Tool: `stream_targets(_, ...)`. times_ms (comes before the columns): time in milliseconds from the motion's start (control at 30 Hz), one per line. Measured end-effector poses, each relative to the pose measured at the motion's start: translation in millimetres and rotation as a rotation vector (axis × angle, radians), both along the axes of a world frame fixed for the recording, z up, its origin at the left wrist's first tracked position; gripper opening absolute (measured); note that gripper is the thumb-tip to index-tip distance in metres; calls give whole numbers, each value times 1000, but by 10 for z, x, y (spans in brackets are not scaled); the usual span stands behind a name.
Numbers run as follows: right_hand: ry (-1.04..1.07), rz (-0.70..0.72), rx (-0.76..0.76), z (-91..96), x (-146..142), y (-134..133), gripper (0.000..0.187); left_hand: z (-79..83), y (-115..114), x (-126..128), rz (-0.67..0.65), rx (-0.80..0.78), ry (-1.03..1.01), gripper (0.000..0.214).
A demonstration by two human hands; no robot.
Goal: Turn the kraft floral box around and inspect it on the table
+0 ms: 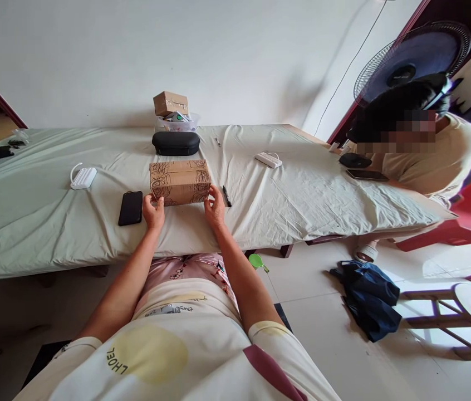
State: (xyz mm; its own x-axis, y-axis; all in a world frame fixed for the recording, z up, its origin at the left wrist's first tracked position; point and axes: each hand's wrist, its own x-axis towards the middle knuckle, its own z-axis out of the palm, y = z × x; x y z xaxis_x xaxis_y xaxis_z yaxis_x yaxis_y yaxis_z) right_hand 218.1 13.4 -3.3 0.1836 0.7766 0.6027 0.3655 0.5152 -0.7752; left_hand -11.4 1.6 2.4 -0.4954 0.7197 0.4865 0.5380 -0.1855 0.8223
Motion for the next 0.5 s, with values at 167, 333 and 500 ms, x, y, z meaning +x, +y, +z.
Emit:
stream_targets(167, -42, 46, -83, -57, 15, 31, 63, -33, 25, -6, -5, -32, 6, 18)
stream_targets(333, -176, -2, -150, -132, -2, 88, 73, -96, 56, 2, -22, -104, 37, 28)
stream_targets(500, -263, -63, -161, -169, -19, 98, 75, -172, 90, -6, -44, -115, 84, 42)
